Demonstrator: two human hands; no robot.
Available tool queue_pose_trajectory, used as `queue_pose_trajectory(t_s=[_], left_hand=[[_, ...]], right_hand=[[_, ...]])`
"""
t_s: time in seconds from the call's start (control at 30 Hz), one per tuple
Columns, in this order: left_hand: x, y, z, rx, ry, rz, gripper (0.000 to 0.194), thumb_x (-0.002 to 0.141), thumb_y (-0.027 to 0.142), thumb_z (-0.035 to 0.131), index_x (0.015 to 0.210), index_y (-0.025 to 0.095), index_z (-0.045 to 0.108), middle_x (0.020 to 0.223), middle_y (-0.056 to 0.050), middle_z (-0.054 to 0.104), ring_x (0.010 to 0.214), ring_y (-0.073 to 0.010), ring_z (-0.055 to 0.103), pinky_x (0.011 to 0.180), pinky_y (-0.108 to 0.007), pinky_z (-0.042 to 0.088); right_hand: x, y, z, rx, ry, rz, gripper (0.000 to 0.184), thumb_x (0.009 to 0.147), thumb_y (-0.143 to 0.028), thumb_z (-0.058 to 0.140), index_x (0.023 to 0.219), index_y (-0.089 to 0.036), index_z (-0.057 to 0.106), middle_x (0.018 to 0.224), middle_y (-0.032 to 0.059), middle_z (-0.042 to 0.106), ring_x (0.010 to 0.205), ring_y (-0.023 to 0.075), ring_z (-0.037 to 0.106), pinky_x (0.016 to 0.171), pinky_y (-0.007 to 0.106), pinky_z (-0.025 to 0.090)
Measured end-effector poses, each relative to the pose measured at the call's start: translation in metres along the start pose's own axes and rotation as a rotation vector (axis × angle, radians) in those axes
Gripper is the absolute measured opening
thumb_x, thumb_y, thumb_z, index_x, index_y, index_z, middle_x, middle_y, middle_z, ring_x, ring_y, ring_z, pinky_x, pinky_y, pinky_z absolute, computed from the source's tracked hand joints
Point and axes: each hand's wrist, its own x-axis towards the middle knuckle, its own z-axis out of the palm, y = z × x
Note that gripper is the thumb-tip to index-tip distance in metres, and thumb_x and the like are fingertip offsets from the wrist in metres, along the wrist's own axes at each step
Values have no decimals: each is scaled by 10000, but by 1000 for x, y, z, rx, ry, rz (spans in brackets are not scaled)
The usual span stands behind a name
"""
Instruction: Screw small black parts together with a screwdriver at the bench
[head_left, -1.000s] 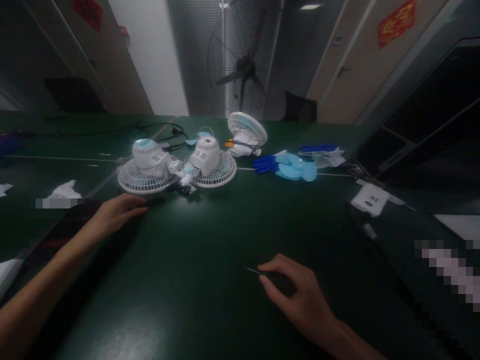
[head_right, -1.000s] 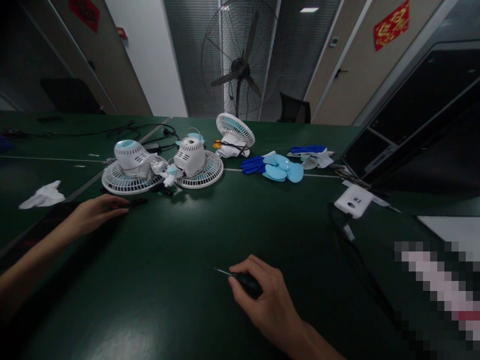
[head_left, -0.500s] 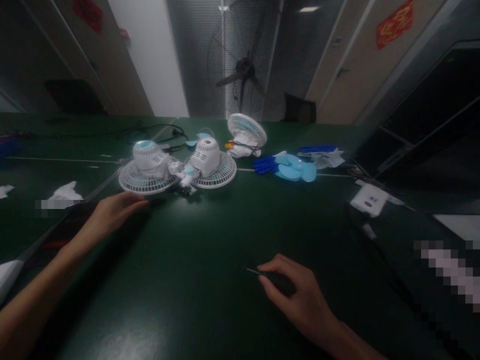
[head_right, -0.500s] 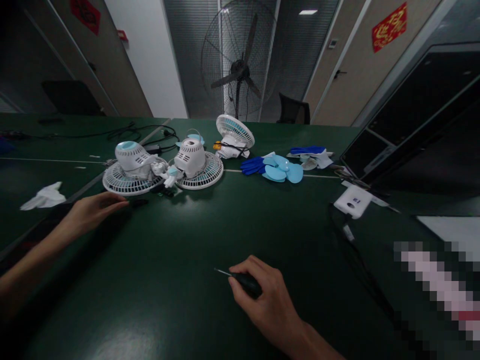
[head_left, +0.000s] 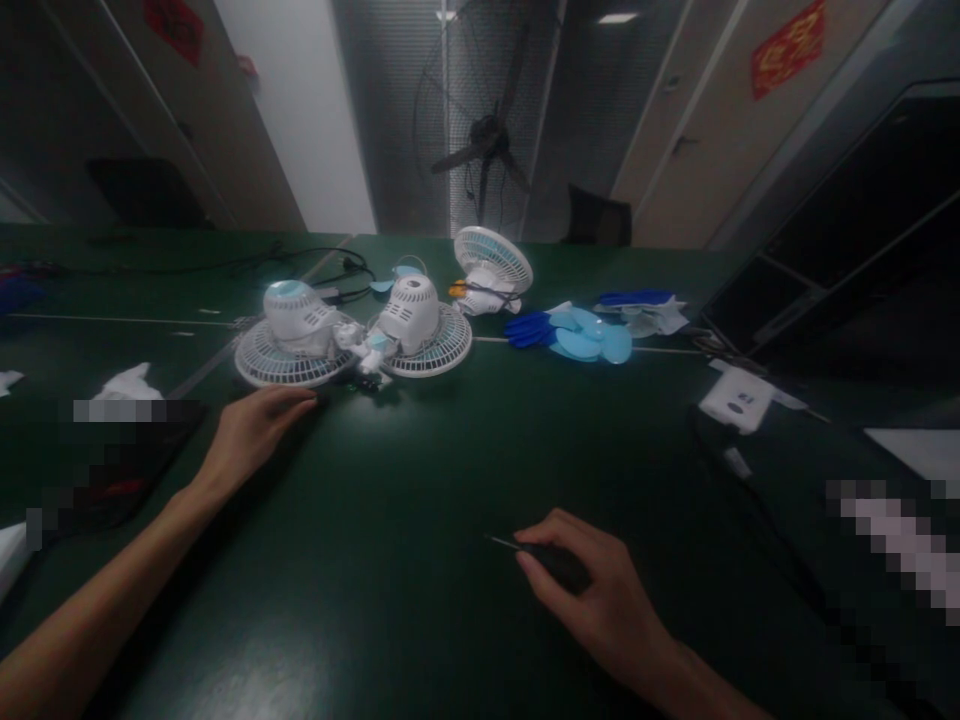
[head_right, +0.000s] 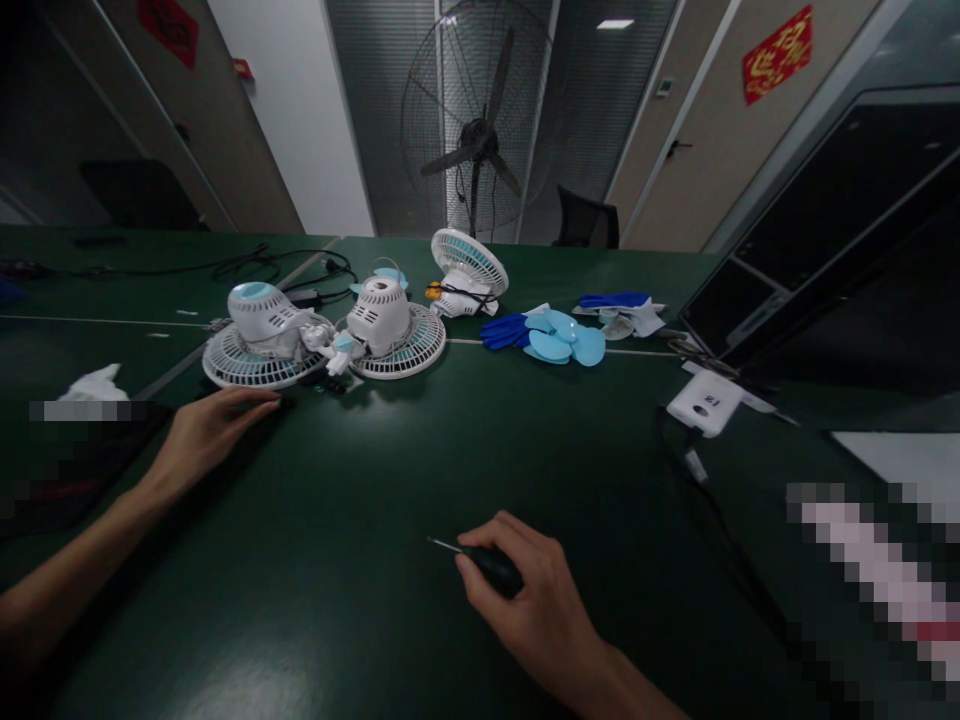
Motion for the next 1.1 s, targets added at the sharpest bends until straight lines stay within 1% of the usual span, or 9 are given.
queue_pose_trajectory(t_s=[0.27,0.57,0.63,0.7,0.77,0.83,0.9,1.0,1.1], left_hand=[[0,-3,5,-41,6,-95,559,919,607,618,1251,169,717,1260,-66,747,1091,-266,701,978,-342,519],[5,-3,2,-109,-39,-221,607,878,627,649,1261,159,709,1190,-79,776,1043,-291,727,882,-338,556],[2,13,4,-144,-102,-189,562,877,616,658,1219,175,729,1173,-71,776,1024,-277,726,858,-321,562],[-7,42,13,-199,-220,-91,467,896,576,661,1172,209,744,1155,-54,769,993,-246,721,829,-293,562],[-25,81,28,-269,-391,88,353,949,491,636,1157,226,741,1148,-57,748,956,-217,702,804,-287,551],[-47,119,47,-330,-490,241,242,968,399,639,1115,234,739,1103,-54,730,894,-191,681,770,-284,538],[-70,149,64,-404,-548,364,177,968,312,655,1111,235,724,1079,-56,716,926,-191,669,809,-302,537],[-90,167,77,-467,-537,451,179,970,251,664,1147,240,695,1076,-62,709,999,-209,653,881,-346,530],[-94,166,78,-484,-525,430,204,970,235,672,1174,251,677,1104,-60,702,1024,-213,649,888,-358,531]], right_hand=[[1,-1,0,3,-1,4,98,956,-194,632,1017,-215,705,870,20,701,763,184,688,692,319,508],[1,-2,-1,-8,-9,11,99,959,-204,628,1016,-214,709,867,20,701,759,185,686,682,318,509],[1,-2,-1,-10,-17,15,106,961,-203,623,1021,-215,709,871,20,703,761,185,688,682,319,508],[2,-2,0,-14,-23,17,108,961,-205,622,1023,-216,710,872,20,705,767,186,692,688,320,507],[2,-2,2,-27,-27,12,110,959,-204,625,1027,-215,711,872,21,708,770,187,696,692,320,507],[1,-2,3,-48,-25,-3,111,954,-203,630,1025,-213,714,873,26,711,771,188,700,690,316,507],[1,-3,3,-66,-30,-26,115,949,-200,628,1023,-209,717,869,30,714,769,188,702,685,311,506],[1,-5,2,-82,-49,-47,125,936,-189,626,1016,-205,721,857,29,712,746,184,697,661,302,497],[2,-5,2,-91,-65,-48,137,922,-174,629,1011,-214,725,857,22,712,728,176,692,640,291,486]])
